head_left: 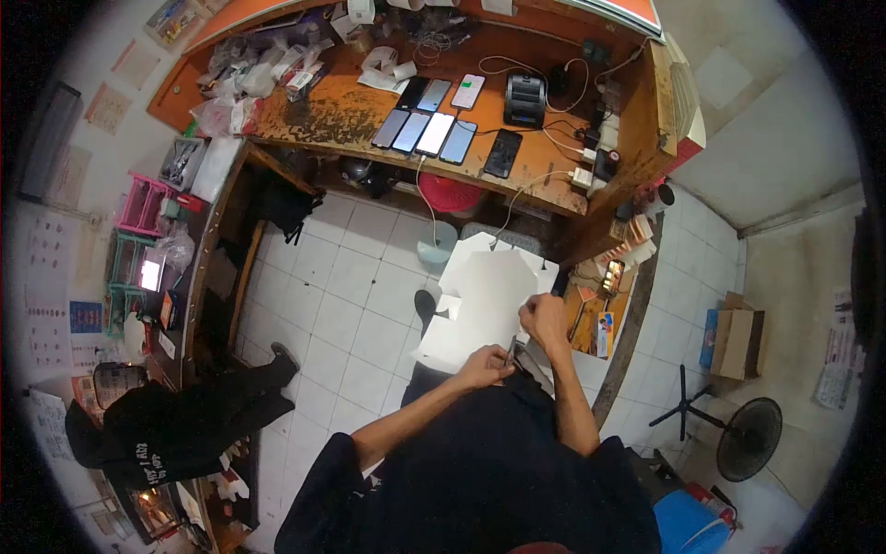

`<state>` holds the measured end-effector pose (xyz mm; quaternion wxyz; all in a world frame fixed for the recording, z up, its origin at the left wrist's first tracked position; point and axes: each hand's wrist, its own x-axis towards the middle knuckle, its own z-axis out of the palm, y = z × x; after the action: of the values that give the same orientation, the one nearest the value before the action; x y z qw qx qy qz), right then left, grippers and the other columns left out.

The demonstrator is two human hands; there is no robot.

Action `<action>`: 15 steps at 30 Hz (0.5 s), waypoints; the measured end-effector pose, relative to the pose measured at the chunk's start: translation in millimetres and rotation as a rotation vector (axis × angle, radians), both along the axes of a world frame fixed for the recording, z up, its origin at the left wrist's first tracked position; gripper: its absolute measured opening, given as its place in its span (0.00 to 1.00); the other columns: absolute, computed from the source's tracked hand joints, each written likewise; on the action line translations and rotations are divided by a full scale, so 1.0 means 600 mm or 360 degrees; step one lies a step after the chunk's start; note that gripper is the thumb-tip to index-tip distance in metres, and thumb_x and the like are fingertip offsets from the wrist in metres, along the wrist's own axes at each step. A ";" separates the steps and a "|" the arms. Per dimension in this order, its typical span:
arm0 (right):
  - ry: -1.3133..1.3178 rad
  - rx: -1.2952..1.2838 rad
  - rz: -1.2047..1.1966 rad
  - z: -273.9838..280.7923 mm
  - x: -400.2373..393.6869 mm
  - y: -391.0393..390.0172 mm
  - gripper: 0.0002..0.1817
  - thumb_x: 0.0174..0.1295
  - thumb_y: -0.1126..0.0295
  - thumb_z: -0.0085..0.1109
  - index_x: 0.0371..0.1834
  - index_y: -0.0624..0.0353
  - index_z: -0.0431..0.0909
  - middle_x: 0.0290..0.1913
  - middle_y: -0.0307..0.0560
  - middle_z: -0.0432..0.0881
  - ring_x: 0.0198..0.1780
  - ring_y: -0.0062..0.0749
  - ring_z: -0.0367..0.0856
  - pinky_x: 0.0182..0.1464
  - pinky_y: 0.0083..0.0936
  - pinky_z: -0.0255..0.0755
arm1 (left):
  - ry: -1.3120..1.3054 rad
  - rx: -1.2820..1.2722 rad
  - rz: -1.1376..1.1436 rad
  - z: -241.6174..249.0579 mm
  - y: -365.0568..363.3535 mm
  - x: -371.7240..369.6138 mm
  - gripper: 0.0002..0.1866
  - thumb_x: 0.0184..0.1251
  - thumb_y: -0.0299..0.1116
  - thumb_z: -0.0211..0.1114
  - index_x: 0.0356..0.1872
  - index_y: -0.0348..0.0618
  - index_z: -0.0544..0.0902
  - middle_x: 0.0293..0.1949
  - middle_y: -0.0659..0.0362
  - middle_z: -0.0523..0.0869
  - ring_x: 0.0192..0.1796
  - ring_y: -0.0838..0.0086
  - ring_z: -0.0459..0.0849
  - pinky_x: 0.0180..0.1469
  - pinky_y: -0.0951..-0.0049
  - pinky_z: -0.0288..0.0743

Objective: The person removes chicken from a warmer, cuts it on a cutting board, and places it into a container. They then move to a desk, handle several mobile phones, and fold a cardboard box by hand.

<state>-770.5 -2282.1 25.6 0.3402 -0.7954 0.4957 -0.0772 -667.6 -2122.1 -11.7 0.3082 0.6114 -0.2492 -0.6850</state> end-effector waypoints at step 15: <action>-0.0075 -0.0238 -0.0225 -0.006 -0.011 0.166 0.10 0.52 0.73 0.59 0.20 0.72 0.80 0.24 0.69 0.79 0.28 0.64 0.81 0.35 0.48 0.75 | 0.0177 -0.0239 0.0219 -0.031 0.013 0.011 0.25 0.60 0.21 0.66 0.59 0.34 0.70 0.41 0.55 0.83 0.41 0.75 0.83 0.37 0.77 0.79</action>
<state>-777.1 -2182.8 22.2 0.2852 -0.7796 0.5352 -0.1564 -661.2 -2114.3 -30.4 0.4126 0.5632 -0.2397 -0.6746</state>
